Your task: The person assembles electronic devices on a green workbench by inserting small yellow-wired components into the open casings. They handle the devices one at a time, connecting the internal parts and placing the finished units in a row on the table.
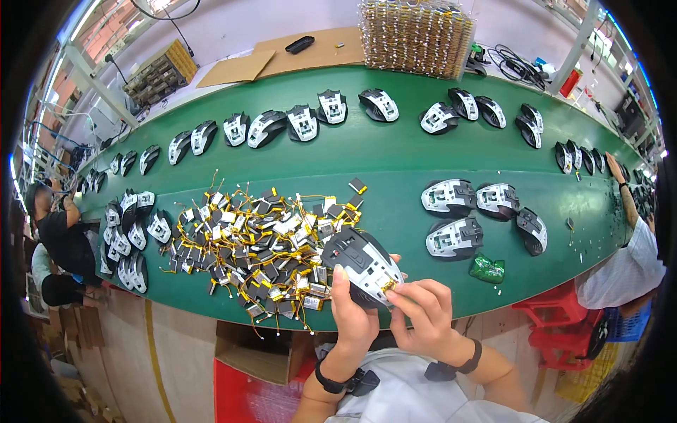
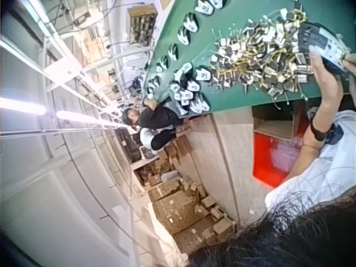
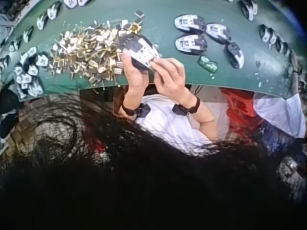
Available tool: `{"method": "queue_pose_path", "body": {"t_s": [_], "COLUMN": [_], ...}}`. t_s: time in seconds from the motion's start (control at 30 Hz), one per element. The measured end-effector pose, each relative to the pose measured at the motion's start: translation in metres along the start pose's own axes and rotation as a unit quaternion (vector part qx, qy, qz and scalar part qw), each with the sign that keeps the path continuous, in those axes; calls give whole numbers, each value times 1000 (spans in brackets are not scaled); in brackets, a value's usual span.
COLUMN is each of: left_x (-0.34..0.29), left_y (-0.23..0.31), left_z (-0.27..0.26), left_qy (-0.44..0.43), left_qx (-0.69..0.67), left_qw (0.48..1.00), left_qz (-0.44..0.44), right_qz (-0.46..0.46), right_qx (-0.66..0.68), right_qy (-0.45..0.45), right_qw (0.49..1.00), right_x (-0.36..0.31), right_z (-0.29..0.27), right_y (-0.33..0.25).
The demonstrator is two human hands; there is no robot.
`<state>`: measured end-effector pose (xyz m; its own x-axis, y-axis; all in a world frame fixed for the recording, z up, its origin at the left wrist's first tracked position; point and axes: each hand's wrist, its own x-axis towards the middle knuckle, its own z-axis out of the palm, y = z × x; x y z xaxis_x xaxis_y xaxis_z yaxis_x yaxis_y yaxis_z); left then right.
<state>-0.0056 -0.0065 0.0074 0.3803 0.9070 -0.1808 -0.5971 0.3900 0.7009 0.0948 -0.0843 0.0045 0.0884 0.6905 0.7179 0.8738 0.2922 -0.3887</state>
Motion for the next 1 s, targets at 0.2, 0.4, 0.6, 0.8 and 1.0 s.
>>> {"method": "queue_pose_path", "body": {"t_s": [0.2, 0.4, 0.6, 0.8, 1.0], "left_x": [0, 1, 1, 6, 5], "left_y": [3, 8, 9, 8, 3], "left_z": [5, 4, 2, 1, 6], "left_qy": [-10, 5, -34, -20, -11], "left_qx": [-34, -26, -31, -10, 6], "left_qw": [998, 998, 998, 999, 998], "left_qz": [-43, -52, -34, -45, -55], "right_qz": [-53, -64, -38, -45, 5], "right_qx": [14, 7, 46, 67, 29], "right_qy": [30, 14, 24, 21, 25], "right_qw": [998, 998, 998, 997, 999], "right_x": [1, 7, 12, 7, 14], "right_z": [0, -10, -3, -4, -7], "right_y": [12, 10, 15, 20, 17]}}
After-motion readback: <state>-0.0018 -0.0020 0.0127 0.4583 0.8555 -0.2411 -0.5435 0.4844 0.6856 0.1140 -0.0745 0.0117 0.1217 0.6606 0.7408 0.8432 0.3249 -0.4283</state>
